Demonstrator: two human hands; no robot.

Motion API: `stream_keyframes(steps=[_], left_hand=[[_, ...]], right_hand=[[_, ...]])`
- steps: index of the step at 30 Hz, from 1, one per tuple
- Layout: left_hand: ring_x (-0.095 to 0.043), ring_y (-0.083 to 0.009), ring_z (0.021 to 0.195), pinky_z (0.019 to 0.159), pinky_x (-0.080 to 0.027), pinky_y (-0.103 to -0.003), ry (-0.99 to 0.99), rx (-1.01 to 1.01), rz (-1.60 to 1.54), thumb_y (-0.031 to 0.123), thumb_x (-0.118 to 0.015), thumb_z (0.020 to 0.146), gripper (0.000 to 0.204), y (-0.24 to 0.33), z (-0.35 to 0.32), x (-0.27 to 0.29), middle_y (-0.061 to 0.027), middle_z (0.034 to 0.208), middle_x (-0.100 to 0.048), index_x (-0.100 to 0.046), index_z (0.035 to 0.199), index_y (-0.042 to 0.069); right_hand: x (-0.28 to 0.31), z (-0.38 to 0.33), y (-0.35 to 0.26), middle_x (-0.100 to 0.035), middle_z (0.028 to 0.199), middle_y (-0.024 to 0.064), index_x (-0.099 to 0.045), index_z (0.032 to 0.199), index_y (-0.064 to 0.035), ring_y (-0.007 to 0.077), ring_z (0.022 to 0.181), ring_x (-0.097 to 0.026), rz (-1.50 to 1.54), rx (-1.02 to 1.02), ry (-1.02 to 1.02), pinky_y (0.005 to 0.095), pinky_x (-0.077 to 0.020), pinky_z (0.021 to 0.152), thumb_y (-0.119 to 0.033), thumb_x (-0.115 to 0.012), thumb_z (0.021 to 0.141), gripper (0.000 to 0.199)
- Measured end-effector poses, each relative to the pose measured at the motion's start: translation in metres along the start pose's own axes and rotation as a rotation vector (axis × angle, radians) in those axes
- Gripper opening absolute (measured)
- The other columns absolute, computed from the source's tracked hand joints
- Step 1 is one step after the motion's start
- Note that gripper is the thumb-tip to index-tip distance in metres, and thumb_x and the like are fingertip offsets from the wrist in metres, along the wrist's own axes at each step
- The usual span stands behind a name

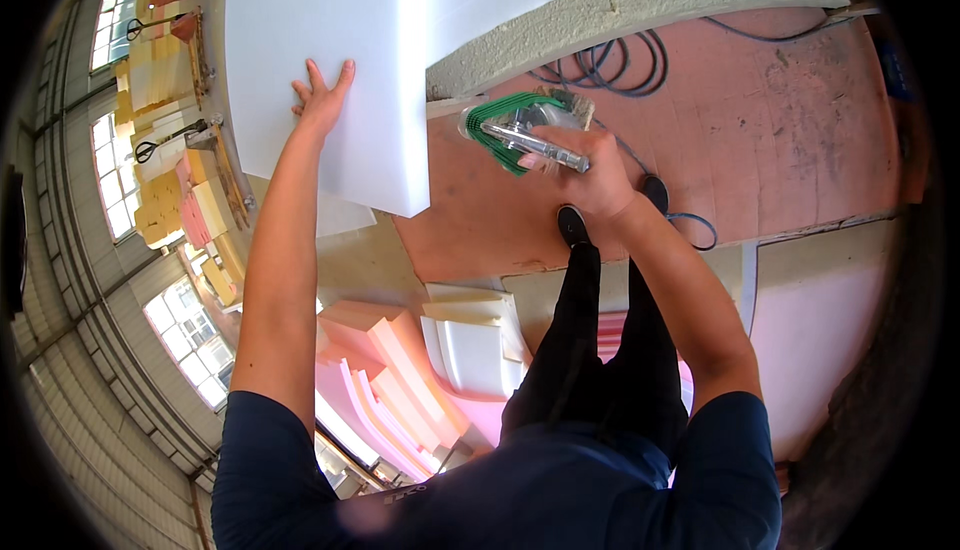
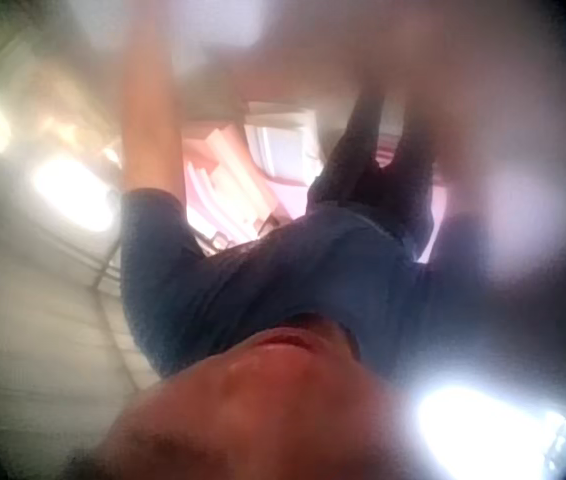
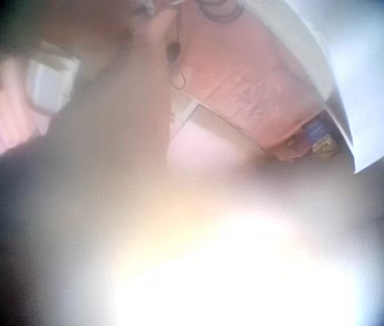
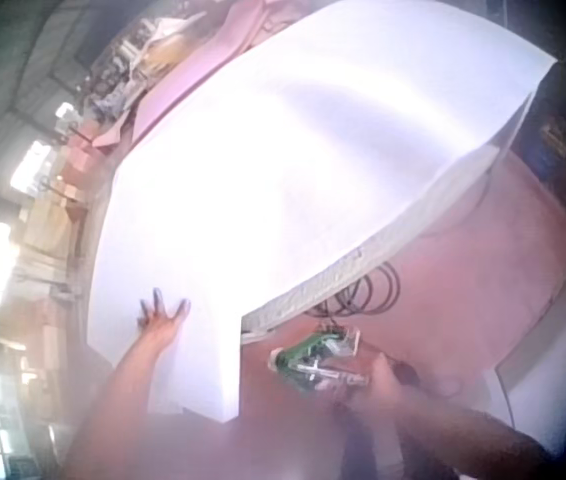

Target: The person cleans a large white foam sheet with a sponge and moves it to a workbench. They use a spray gun to apply adhesive to the edges of the foam sheet and attach smaller foam strips to it. The person continues to handle and position the foam components in a workshop environment.

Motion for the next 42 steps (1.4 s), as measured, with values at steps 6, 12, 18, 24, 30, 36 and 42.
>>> stream_keyframes(steps=[6, 12, 18, 24, 30, 36, 42], left_hand=[[0.012, -0.0563, 0.14, 0.113, -0.006, -0.064, 0.017, 0.006, 0.03, 0.092, -0.045, 0.067, 0.122, -0.003, 0.006, -0.003, -0.0211, 0.158, 0.018, 0.005, 0.155, 0.025], [0.012, -0.0561, 0.141, 0.114, -0.006, -0.064, 0.003, 0.005, 0.043, 0.093, -0.044, 0.067, 0.122, 0.0, 0.004, -0.002, -0.021, 0.158, 0.018, 0.005, 0.155, 0.025], [0.01, -0.0556, 0.141, 0.113, -0.007, -0.064, 0.017, 0.02, 0.051, 0.092, -0.044, 0.068, 0.121, -0.001, 0.007, -0.001, -0.0204, 0.159, 0.017, 0.005, 0.155, 0.025], [0.01, -0.0556, 0.141, 0.113, -0.009, -0.064, 0.006, 0.017, 0.061, 0.093, -0.043, 0.067, 0.121, 0.001, 0.004, -0.001, -0.0204, 0.159, 0.017, 0.004, 0.155, 0.026], [0.008, -0.055, 0.142, 0.113, -0.009, -0.064, 0.021, 0.022, 0.079, 0.092, -0.044, 0.068, 0.12, 0.001, 0.007, -0.001, -0.02, 0.159, 0.015, 0.004, 0.155, 0.026], [0.005, -0.0517, 0.144, 0.115, -0.011, -0.061, 0.019, -0.004, 0.024, 0.087, -0.052, 0.069, 0.119, 0.0, 0.005, 0.002, -0.0229, 0.159, 0.013, 0.001, 0.156, 0.024], [0.0, -0.0456, 0.146, 0.117, -0.015, -0.053, -0.128, -0.45, 0.069, 0.06, -0.075, 0.073, 0.118, -0.038, 0.013, 0.015, -0.0302, 0.157, 0.005, -0.004, 0.156, 0.016]], right_hand=[[0.007, 0.006, -0.009, -0.068, 0.078, 0.0125, -0.07, 0.102, 0.001, 0.0165, 0.067, -0.06, -0.03, -0.002, -0.079, 0.0287, -0.0508, 0.067, -0.018, -0.081, 0.079, 0.031], [0.002, -0.008, -0.002, -0.069, 0.083, 0.0152, -0.07, 0.102, -0.0007, 0.0236, 0.071, -0.066, -0.057, 0.025, -0.136, 0.0301, -0.052, 0.067, -0.017, -0.081, 0.078, 0.031], [-0.002, -0.021, -0.007, -0.07, 0.087, 0.0158, -0.07, 0.103, -0.0014, 0.0297, 0.074, -0.068, -0.041, -0.05, -0.207, 0.0323, -0.0533, 0.068, -0.017, -0.081, 0.077, 0.032], [-0.006, -0.035, -0.004, -0.07, 0.088, 0.0159, -0.07, 0.102, -0.0015, 0.0313, 0.076, -0.068, -0.04, -0.054, -0.259, 0.033, -0.0538, 0.07, -0.017, -0.082, 0.075, 0.033], [-0.011, -0.048, 0.002, -0.07, 0.083, 0.016, -0.069, 0.1, 0.0013, 0.0319, 0.074, -0.069, -0.021, 0.091, -0.286, 0.0322, -0.0531, 0.065, -0.015, -0.082, 0.075, 0.033], [-0.009, -0.051, 0.006, -0.07, 0.085, 0.0158, -0.07, 0.102, -0.0006, 0.0323, 0.074, -0.068, -0.002, 0.023, -0.233, 0.0339, -0.0536, 0.067, -0.015, -0.081, 0.077, 0.031], [0.0, -0.034, 0.003, -0.07, 0.085, 0.0149, -0.07, 0.102, -0.0009, 0.0298, 0.072, -0.067, -0.05, -0.079, -0.159, 0.0329, -0.0529, 0.067, -0.018, -0.079, 0.079, 0.03]])
Point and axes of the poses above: each hand's wrist, its own z-axis towards the middle knuckle, its own x-axis out of the back of the hand, y = z × x, the point moved 5 cm from there along z, towards the middle knuckle
